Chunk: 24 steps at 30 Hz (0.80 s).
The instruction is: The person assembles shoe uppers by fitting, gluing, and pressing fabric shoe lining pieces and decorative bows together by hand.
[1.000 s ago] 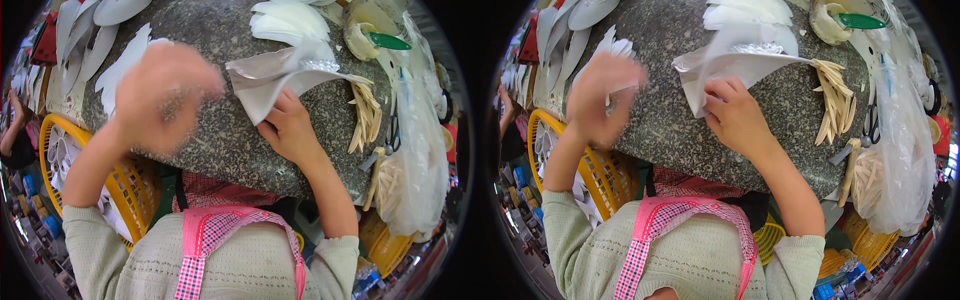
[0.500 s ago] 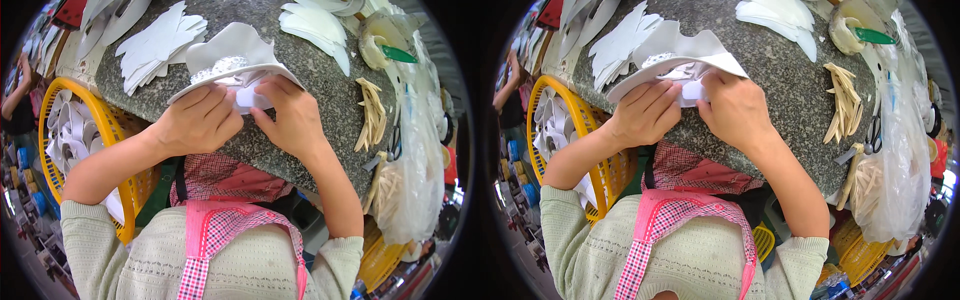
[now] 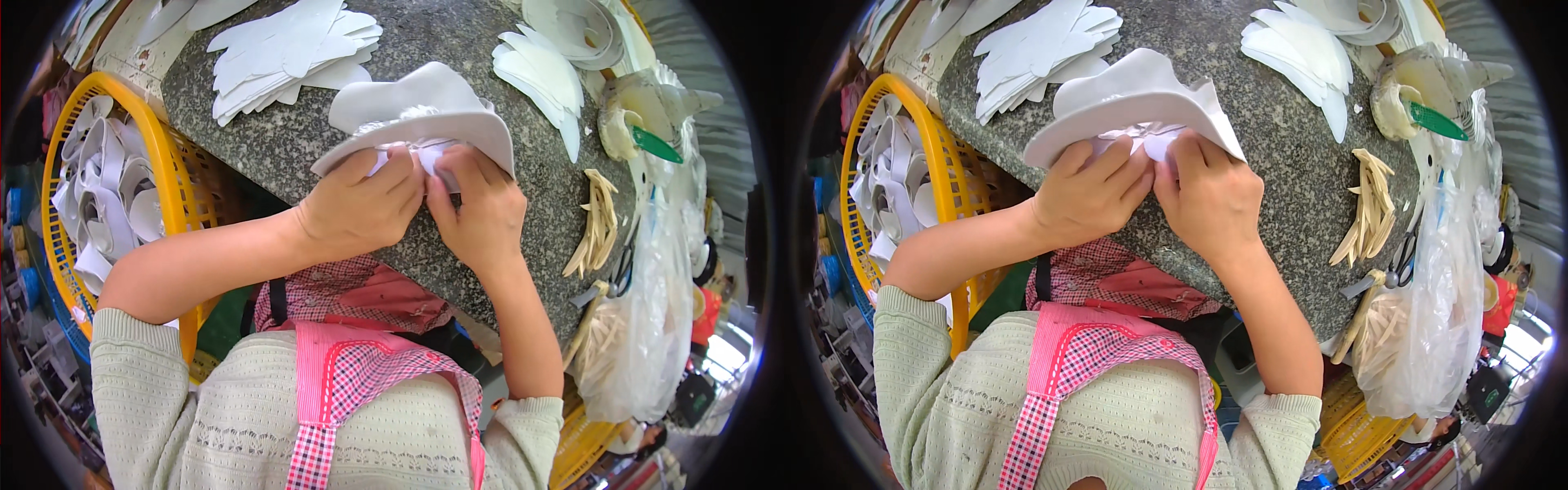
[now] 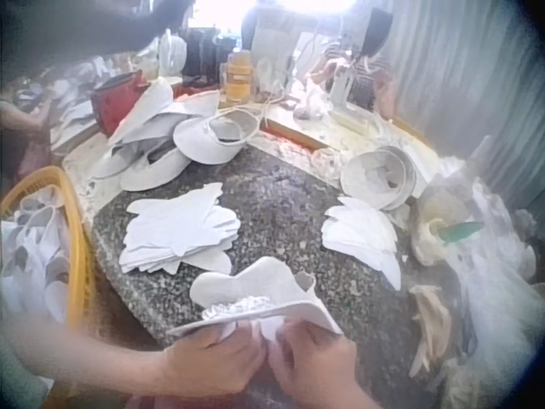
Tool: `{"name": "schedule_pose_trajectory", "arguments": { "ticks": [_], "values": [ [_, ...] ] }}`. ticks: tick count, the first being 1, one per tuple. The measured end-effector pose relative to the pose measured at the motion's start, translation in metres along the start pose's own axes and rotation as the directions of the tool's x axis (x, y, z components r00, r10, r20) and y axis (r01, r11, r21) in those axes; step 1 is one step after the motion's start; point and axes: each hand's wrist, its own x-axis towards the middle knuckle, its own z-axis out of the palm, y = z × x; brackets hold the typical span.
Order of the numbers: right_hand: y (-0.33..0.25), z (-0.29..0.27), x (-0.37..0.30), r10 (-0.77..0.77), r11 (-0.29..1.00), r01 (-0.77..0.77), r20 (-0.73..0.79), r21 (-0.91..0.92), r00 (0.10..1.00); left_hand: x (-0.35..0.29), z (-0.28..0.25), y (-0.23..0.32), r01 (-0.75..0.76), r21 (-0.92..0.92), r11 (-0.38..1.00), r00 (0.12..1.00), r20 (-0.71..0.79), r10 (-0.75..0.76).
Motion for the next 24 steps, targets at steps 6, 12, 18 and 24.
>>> {"name": "schedule_pose_trajectory", "arguments": {
  "ticks": [6,12,18,24],
  "values": [
    [0.015,0.009,0.004,0.059,0.991,-0.071,-0.116,-0.110,0.992,-0.002,-0.001,0.006,-0.247,0.019,0.969,0.952,0.189,0.239],
    [0.019,0.003,-0.002,0.303,0.934,-0.291,-0.029,0.208,0.952,0.004,-0.008,0.004,-0.422,-0.072,0.903,0.855,0.300,0.424],
    [0.026,0.010,-0.026,-0.105,0.989,0.114,-0.101,0.094,0.989,0.003,-0.007,0.009,-0.348,-0.056,0.936,0.906,0.238,0.351],
    [0.020,0.019,-0.025,0.103,0.983,-0.064,-0.224,0.174,0.969,-0.001,-0.004,0.008,-0.313,-0.095,0.945,0.920,0.217,0.327]
  ]
}}
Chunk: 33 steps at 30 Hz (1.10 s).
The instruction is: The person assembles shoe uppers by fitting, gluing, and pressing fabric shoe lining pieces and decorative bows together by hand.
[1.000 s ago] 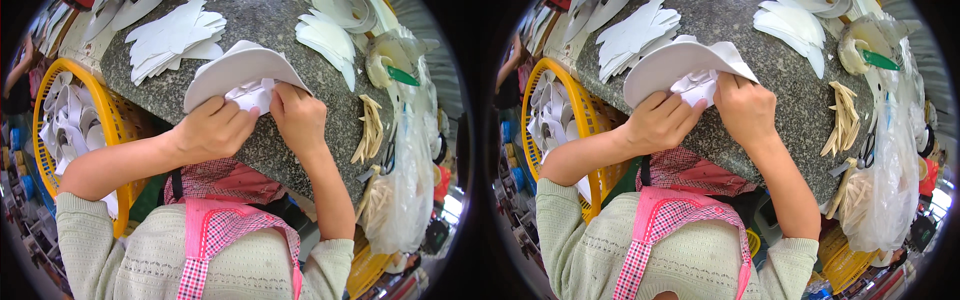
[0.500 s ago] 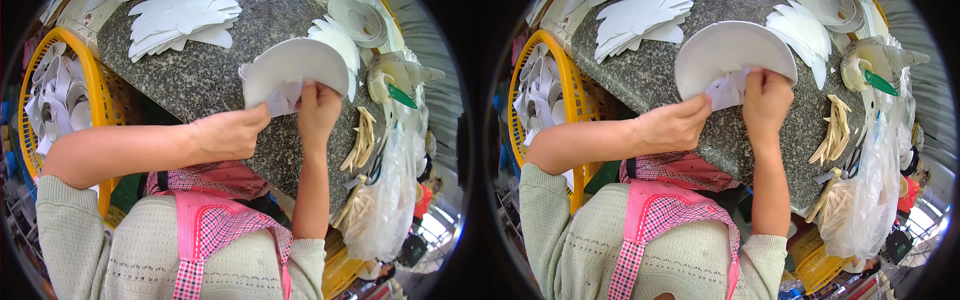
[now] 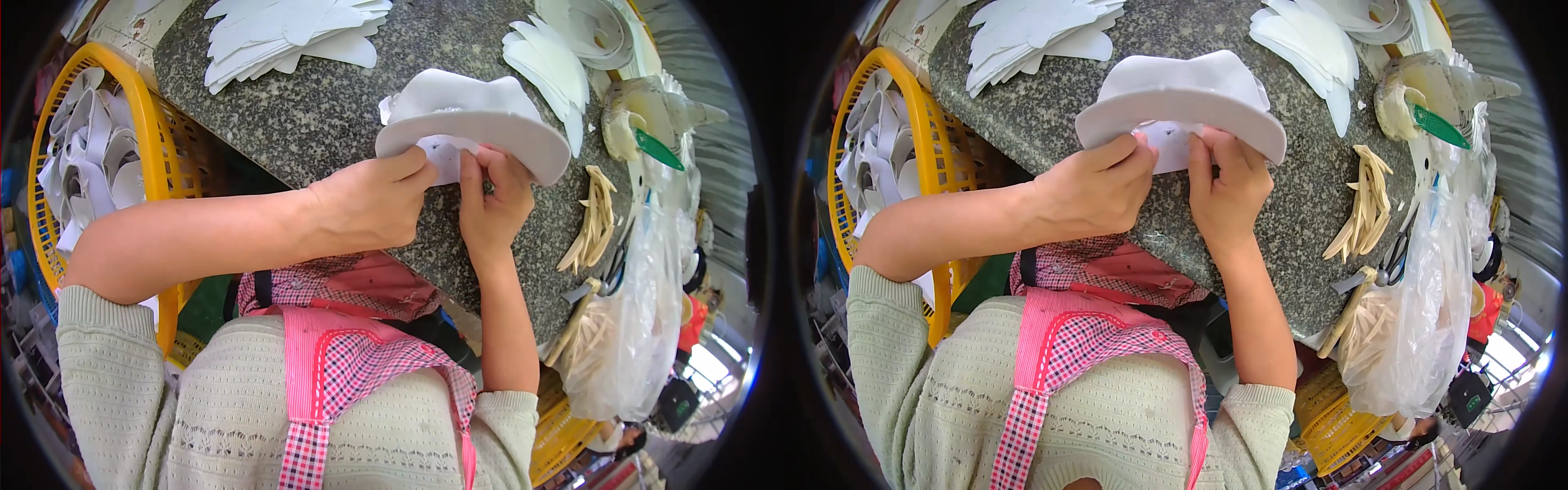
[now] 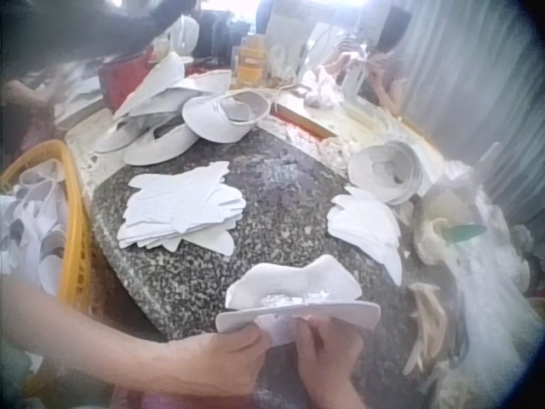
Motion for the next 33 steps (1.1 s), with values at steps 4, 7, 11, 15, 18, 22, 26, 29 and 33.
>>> {"name": "schedule_pose_trajectory", "arguments": {
  "ticks": [4,7,11,15,18,22,26,29,33],
  "values": [
    [-0.005,0.005,-0.002,-0.061,0.997,0.059,-0.030,-0.045,0.998,0.001,0.000,0.001,0.027,0.035,0.999,1.000,-0.014,-0.026],
    [-0.004,0.008,-0.005,-0.171,0.977,0.167,-0.018,-0.132,0.985,0.000,0.002,0.002,0.042,0.044,0.998,0.998,-0.046,-0.040],
    [-0.004,0.005,-0.005,-0.298,0.918,0.309,0.081,-0.251,0.951,-0.002,0.001,0.001,0.016,0.072,0.997,1.000,-0.017,-0.014],
    [-0.004,-0.003,-0.006,-0.265,0.902,0.316,0.200,-0.295,0.943,-0.011,-0.003,-0.002,0.034,0.022,0.999,0.999,0.020,-0.034],
    [0.001,-0.009,-0.007,-0.285,0.878,0.361,0.261,-0.316,0.922,-0.017,-0.001,-0.006,0.037,0.090,0.995,0.996,-0.079,-0.030],
    [0.007,-0.013,-0.005,-0.284,0.914,0.348,0.283,-0.209,0.916,-0.024,0.003,-0.009,0.086,-0.019,0.996,0.985,-0.150,-0.088],
    [0.002,-0.019,0.004,-0.258,0.893,0.370,0.385,-0.255,0.886,-0.028,-0.002,-0.009,0.138,-0.124,0.983,0.979,-0.133,-0.154],
    [0.001,-0.027,0.014,-0.396,0.871,0.469,0.354,-0.148,0.847,-0.028,-0.004,-0.009,0.172,-0.177,0.969,0.971,-0.135,-0.197],
    [0.002,-0.035,0.020,-0.359,0.871,0.475,0.500,-0.123,0.788,-0.021,-0.008,-0.012,0.257,-0.237,0.937,0.963,-0.013,-0.268]
  ]
}}
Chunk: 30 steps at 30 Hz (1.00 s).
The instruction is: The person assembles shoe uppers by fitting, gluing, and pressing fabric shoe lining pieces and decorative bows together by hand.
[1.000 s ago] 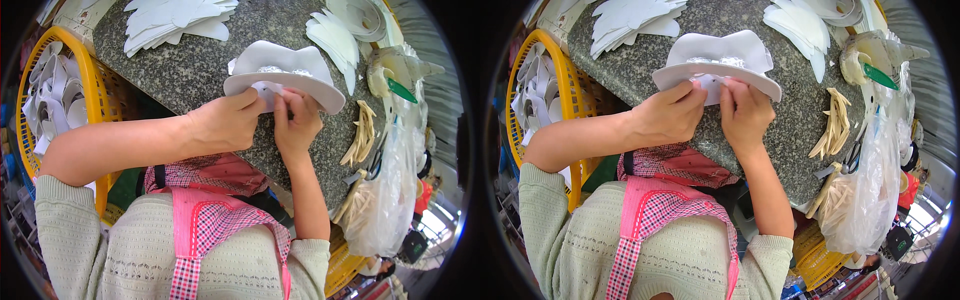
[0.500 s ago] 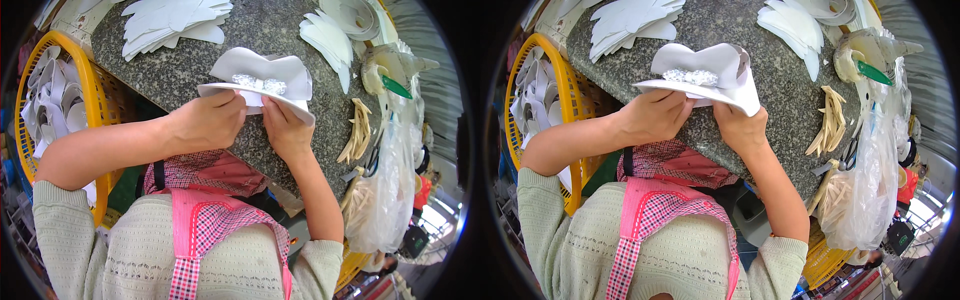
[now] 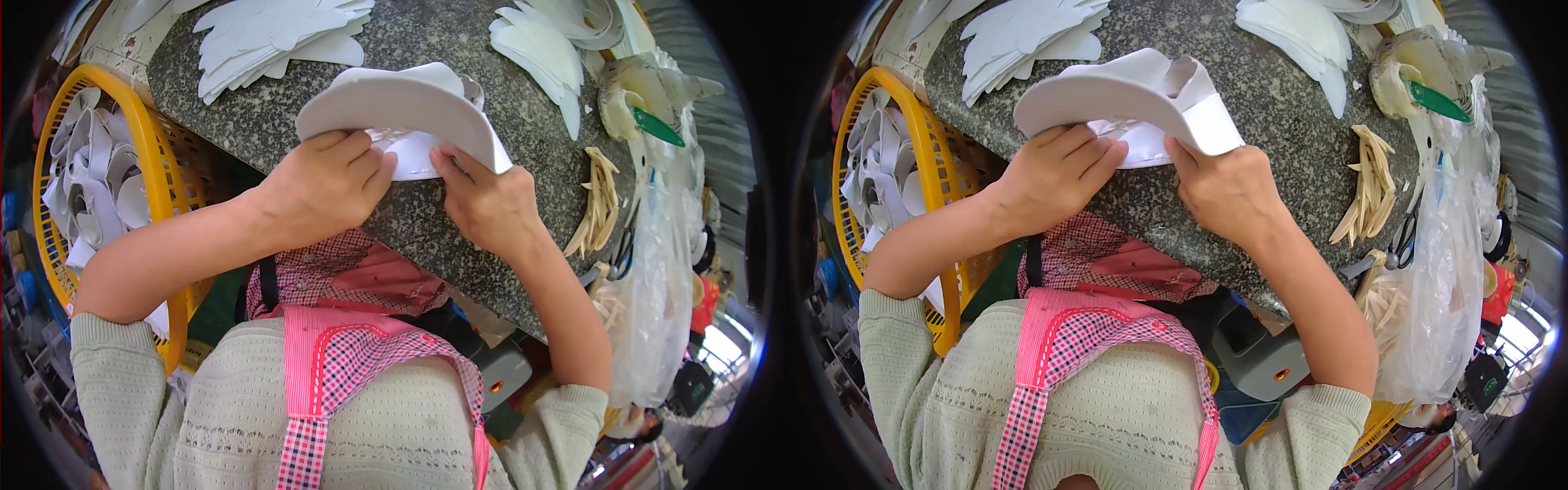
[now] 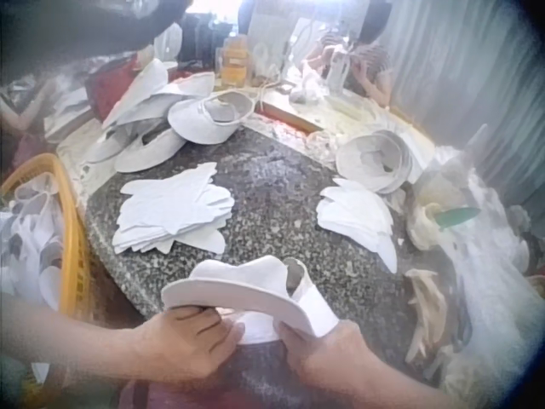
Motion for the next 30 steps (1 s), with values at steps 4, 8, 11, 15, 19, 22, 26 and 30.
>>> {"name": "schedule_pose_trajectory", "arguments": {
  "ticks": [4,8,11,15,19,22,26,30],
  "values": [
    [0.015,-0.013,0.005,-0.073,0.996,0.076,-0.051,0.042,0.996,0.025,-0.031,-0.033,0.086,-0.360,0.929,0.988,0.154,-0.032],
    [0.018,-0.044,-0.006,0.187,0.872,-0.153,-0.026,0.464,0.982,0.054,-0.075,-0.049,0.053,-0.506,0.861,0.987,-0.104,-0.121],
    [0.010,-0.061,-0.010,0.412,0.155,-0.204,0.125,0.967,0.903,0.062,-0.081,-0.039,0.302,-0.713,0.633,0.897,-0.011,-0.441],
    [-0.002,-0.062,-0.015,0.555,-0.133,-0.112,0.168,0.985,0.815,0.062,-0.030,-0.001,0.565,-0.820,-0.092,0.769,0.563,-0.304],
    [-0.008,-0.059,-0.021,0.637,-0.146,-0.039,0.124,0.989,0.761,0.088,-0.043,0.027,0.375,-0.882,-0.286,0.818,0.460,-0.346],
    [-0.009,-0.053,-0.027,0.684,-0.210,0.023,0.130,0.977,0.718,0.090,-0.039,0.032,0.308,-0.885,-0.349,0.798,0.440,-0.412],
    [-0.014,-0.049,-0.034,0.695,-0.310,0.230,0.055,0.922,0.717,0.092,-0.028,0.044,0.064,-0.753,-0.655,0.865,0.369,-0.339],
    [-0.017,-0.054,-0.050,0.719,0.055,0.203,-0.179,0.978,0.671,0.095,-0.016,0.012,0.217,-0.846,-0.486,0.946,0.306,-0.110]
  ]
}}
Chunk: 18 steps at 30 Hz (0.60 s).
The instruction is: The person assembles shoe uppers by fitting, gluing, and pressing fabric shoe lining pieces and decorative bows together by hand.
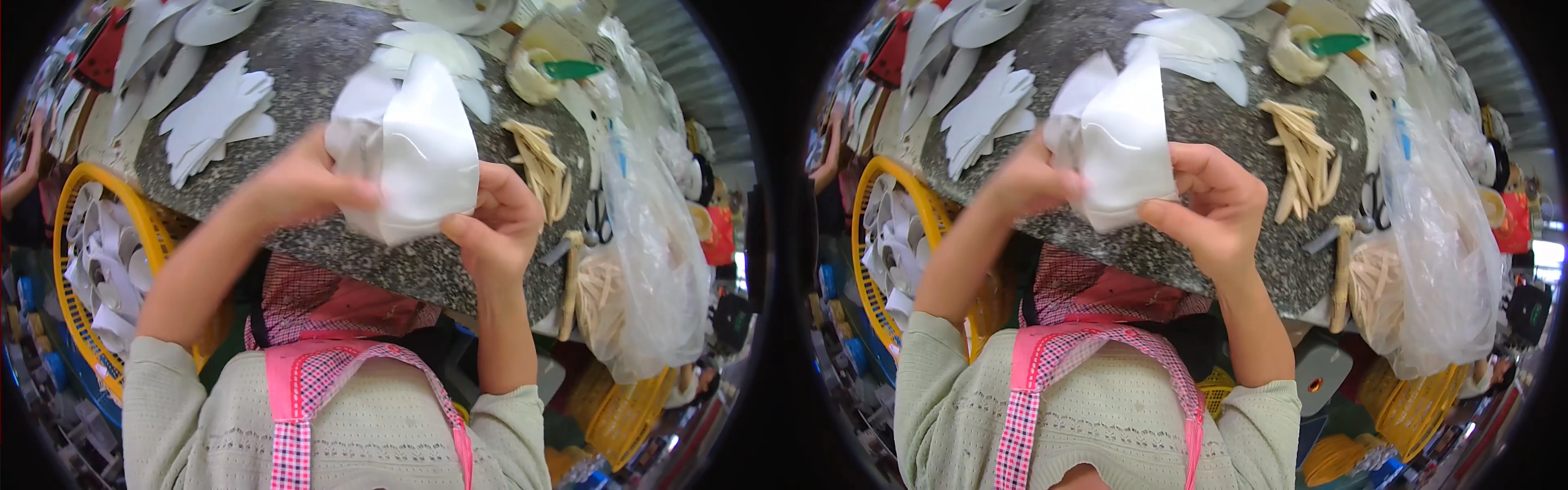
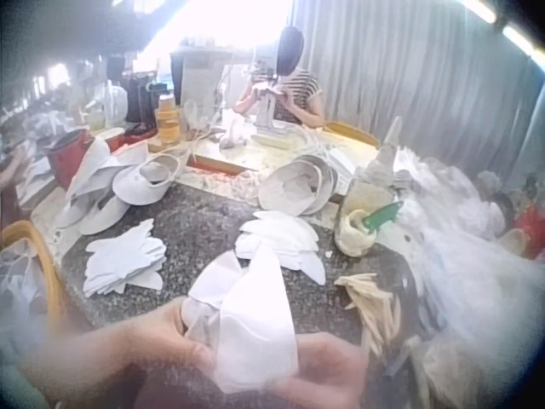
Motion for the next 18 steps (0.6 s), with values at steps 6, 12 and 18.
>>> {"name": "schedule_pose_trajectory", "arguments": {
  "ticks": [6,12,18],
  "values": [
    [-0.005,-0.043,-0.041,-0.294,0.219,0.189,0.120,-0.957,0.948,0.053,-0.022,0.012,0.081,0.611,0.788,0.972,0.126,-0.197],
    [-0.040,-0.191,-0.148,-0.324,-0.315,-0.355,-0.251,-0.880,0.912,0.041,-0.047,-0.006,-0.062,0.784,0.618,0.948,0.240,-0.210],
    [-0.064,-0.216,-0.131,-0.187,-0.431,-0.187,-0.115,-0.883,0.976,0.030,-0.055,-0.011,-0.169,0.850,0.499,0.937,0.296,-0.188]
  ]
}}
